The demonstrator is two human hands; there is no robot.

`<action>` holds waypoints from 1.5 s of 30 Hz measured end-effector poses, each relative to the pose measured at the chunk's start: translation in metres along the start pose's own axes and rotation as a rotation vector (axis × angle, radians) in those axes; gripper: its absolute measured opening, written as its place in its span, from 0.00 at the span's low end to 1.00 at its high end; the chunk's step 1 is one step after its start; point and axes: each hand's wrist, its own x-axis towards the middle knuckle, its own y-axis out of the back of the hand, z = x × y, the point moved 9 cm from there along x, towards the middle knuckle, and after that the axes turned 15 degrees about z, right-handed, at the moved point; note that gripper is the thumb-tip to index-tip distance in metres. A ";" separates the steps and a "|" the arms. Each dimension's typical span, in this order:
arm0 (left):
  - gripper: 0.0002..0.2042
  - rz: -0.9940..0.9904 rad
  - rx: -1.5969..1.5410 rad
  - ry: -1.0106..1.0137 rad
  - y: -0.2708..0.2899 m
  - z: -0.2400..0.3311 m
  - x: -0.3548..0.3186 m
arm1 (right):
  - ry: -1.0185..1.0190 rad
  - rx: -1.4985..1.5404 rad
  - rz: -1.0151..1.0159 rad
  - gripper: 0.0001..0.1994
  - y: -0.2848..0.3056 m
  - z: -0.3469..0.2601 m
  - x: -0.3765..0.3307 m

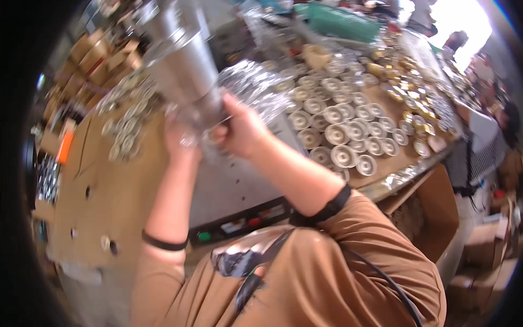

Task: The person repeatedly places plastic components onto the base of a machine, presses two buttons to operate it, and removes the finished parts. Throughout the process, they adjust plastic wrap around the machine's head and eventually move a plastic bag from the floor to the table.

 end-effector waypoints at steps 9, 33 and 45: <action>0.05 -0.012 0.093 -0.041 0.007 0.008 -0.001 | -0.008 0.050 0.036 0.11 0.001 0.008 0.013; 0.12 -0.120 0.484 -0.011 0.022 0.065 -0.024 | 0.429 -1.021 0.211 0.22 -0.027 -0.098 -0.043; 0.13 -0.452 0.724 -0.234 0.009 0.055 -0.032 | 0.991 -1.300 0.260 0.18 -0.067 -0.122 -0.036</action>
